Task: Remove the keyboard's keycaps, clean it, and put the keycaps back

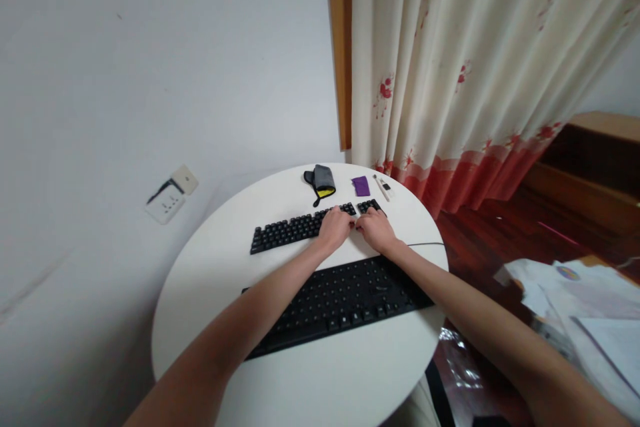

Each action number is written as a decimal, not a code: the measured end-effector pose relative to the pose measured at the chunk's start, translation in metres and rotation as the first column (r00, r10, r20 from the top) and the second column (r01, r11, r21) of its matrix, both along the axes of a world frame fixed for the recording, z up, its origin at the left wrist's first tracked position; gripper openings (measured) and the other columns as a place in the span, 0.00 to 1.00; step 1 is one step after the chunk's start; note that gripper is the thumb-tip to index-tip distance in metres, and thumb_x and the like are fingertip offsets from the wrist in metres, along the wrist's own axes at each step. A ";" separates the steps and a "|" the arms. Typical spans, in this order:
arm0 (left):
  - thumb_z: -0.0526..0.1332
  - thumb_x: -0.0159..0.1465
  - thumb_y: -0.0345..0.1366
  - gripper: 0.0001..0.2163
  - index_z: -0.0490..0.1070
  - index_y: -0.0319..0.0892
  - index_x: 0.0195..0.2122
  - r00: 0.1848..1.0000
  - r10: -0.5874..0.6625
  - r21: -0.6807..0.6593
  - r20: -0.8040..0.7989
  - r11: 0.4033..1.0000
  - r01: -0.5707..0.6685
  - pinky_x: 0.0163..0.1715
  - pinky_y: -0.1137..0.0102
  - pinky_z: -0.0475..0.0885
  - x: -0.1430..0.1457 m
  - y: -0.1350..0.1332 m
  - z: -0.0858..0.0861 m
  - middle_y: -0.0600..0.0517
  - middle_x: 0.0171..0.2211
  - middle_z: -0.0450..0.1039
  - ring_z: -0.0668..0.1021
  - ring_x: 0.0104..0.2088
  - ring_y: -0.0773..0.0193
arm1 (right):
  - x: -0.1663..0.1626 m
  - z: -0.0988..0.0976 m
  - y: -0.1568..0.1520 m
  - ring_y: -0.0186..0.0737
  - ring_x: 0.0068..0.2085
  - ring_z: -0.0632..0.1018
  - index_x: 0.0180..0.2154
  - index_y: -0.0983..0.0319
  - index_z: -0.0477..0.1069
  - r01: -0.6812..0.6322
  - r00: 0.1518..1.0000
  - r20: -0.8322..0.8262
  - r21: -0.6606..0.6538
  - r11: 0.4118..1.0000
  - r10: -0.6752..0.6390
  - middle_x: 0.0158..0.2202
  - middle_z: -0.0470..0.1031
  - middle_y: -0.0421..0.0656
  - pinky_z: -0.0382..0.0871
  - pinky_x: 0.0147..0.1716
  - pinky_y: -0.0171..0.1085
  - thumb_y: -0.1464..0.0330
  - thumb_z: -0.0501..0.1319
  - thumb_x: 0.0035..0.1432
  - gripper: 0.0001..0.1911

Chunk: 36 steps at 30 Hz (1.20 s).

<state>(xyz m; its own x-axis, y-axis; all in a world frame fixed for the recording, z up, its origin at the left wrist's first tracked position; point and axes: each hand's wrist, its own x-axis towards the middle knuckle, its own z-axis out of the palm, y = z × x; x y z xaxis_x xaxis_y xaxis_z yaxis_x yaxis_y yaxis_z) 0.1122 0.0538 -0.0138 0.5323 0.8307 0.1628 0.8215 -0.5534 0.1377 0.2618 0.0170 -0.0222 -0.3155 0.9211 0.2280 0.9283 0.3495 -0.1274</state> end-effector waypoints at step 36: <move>0.60 0.66 0.34 0.09 0.80 0.46 0.35 0.879 -0.326 -0.048 0.347 0.930 0.364 0.41 0.64 0.67 -0.006 -0.160 -0.009 0.54 0.39 0.79 0.70 0.38 0.61 | 0.049 -0.012 -0.187 0.42 0.41 0.73 0.37 0.60 0.77 -0.207 0.880 -0.426 0.054 0.977 0.211 0.39 0.79 0.44 0.66 0.41 0.42 0.76 0.59 0.62 0.09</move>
<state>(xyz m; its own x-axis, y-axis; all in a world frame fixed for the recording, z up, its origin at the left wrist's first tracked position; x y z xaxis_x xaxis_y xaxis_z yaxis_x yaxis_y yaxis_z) 0.1064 -0.1060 -0.0232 0.7201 0.6270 0.2973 0.4788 -0.7591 0.4411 0.3108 -0.1698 -0.0340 -0.3710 0.8425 0.3906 0.6896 0.5317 -0.4917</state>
